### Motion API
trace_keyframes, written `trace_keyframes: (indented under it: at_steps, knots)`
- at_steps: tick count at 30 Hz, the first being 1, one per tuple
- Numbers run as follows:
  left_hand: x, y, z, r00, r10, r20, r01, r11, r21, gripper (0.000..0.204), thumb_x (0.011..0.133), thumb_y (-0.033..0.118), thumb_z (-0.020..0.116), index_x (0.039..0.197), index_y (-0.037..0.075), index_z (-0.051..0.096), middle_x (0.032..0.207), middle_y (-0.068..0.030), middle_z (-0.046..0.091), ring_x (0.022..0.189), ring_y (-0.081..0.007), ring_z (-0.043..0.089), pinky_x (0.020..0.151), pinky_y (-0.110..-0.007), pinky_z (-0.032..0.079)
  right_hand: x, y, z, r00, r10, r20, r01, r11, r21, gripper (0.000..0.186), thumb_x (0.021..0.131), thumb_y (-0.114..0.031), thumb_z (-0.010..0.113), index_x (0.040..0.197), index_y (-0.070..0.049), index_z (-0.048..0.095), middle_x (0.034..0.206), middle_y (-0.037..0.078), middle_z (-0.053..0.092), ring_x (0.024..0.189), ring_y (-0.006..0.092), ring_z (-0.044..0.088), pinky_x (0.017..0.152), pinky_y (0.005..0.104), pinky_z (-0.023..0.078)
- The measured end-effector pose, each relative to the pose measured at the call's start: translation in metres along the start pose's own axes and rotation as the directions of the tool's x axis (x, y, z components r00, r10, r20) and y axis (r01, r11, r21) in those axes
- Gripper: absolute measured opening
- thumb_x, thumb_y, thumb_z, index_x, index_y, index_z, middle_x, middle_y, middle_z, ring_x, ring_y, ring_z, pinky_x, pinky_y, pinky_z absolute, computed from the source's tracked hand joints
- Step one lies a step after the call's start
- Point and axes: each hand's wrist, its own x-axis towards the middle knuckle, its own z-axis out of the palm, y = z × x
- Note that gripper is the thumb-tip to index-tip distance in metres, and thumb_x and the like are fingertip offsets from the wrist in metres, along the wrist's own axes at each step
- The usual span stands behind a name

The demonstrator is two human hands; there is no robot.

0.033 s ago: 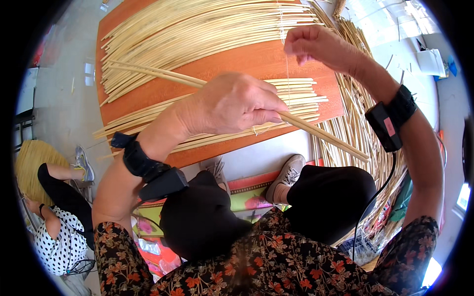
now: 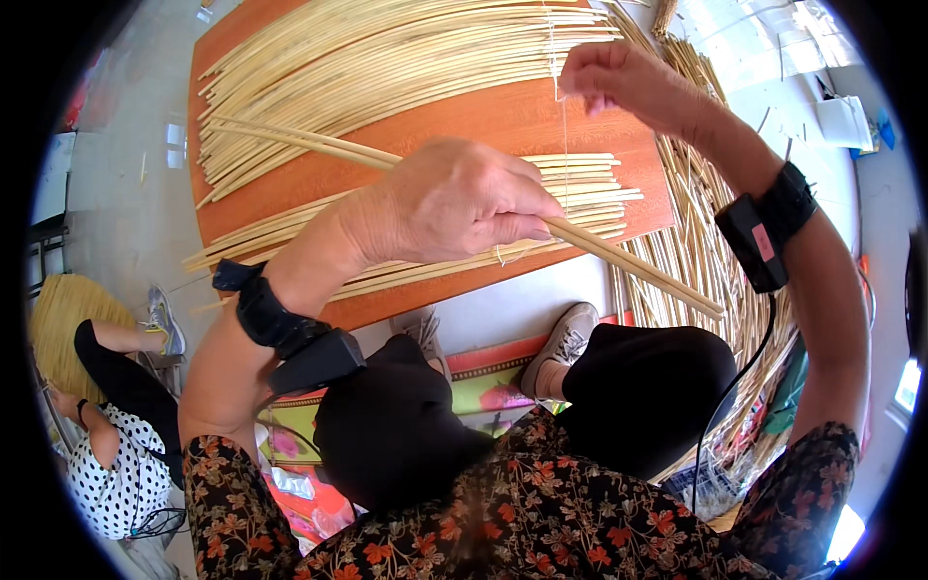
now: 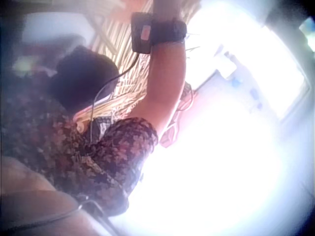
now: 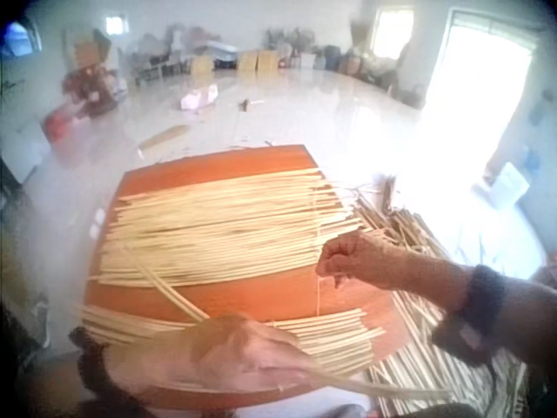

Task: The person weaves bamboo strips by hand over a wooden board, tying them together with thin white thread.

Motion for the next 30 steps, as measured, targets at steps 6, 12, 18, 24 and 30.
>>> trace_keyframes:
  at_steps: [6, 12, 18, 24, 30]
  knots:
    - [-0.005, -0.011, -0.015, 0.998, 0.028, -0.060, -0.025, 0.998, 0.051, 0.017, 0.084, 0.012, 0.069, 0.098, 0.003, 0.071, 0.073, -0.0087, 0.064, 0.060, -0.0247, 0.060, 0.054, -0.034, 0.046, 0.040, 0.021, -0.050, 0.939, 0.014, -0.342, -0.096, 0.969, -0.226, 0.021, 0.091, -0.022, 0.061, 0.093, -0.002, 0.067, 0.076, 0.005, 0.064, 0.067, 0.0175, 0.060, 0.066, 0.0324, 0.052]
    - [-0.020, -0.042, -0.026, 0.988, -0.140, -0.063, 0.153, 0.938, 0.313, 0.016, 0.084, 0.014, 0.068, 0.098, 0.006, 0.071, 0.071, -0.0064, 0.060, 0.058, -0.0241, 0.057, 0.052, -0.034, 0.044, 0.056, 0.047, -0.121, 0.805, -0.231, -0.546, -0.263, 0.687, -0.678, 0.021, 0.086, -0.021, 0.063, 0.088, 0.000, 0.066, 0.073, 0.007, 0.065, 0.067, 0.0195, 0.062, 0.064, 0.0332, 0.050]
    - [-0.011, -0.077, -0.012, 0.974, -0.162, -0.158, 0.217, 0.869, 0.445, 0.016, 0.083, 0.018, 0.069, 0.096, 0.010, 0.069, 0.072, -0.0047, 0.060, 0.059, -0.0241, 0.058, 0.050, -0.035, 0.045, 0.068, 0.062, -0.096, 0.901, -0.106, -0.420, -0.108, 0.884, -0.455, 0.029, 0.087, -0.029, 0.068, 0.108, -0.010, 0.072, 0.090, 0.008, 0.072, 0.070, 0.0161, 0.064, 0.069, 0.0316, 0.054]
    - [-0.007, -0.084, -0.011, 0.971, -0.105, -0.216, 0.197, 0.864, 0.464, 0.017, 0.081, 0.018, 0.071, 0.096, 0.011, 0.069, 0.073, -0.0045, 0.060, 0.060, -0.0239, 0.060, 0.050, -0.034, 0.047, 0.064, 0.008, 0.004, 0.941, 0.062, 0.332, -0.065, 0.998, -0.004, 0.031, 0.085, -0.028, 0.070, 0.107, -0.005, 0.072, 0.083, 0.002, 0.067, 0.072, 0.0095, 0.056, 0.067, 0.0256, 0.050]
    - [-0.008, -0.088, -0.012, 0.958, -0.135, -0.254, 0.241, 0.861, 0.448, 0.017, 0.081, 0.018, 0.071, 0.097, 0.010, 0.069, 0.075, -0.0060, 0.061, 0.061, -0.0246, 0.061, 0.050, -0.035, 0.048, 0.067, 0.015, 0.012, 0.926, 0.077, 0.369, -0.092, 0.995, 0.023, 0.016, 0.088, -0.019, 0.064, 0.085, -0.005, 0.070, 0.073, -0.003, 0.063, 0.065, 0.0057, 0.054, 0.061, 0.0237, 0.047]
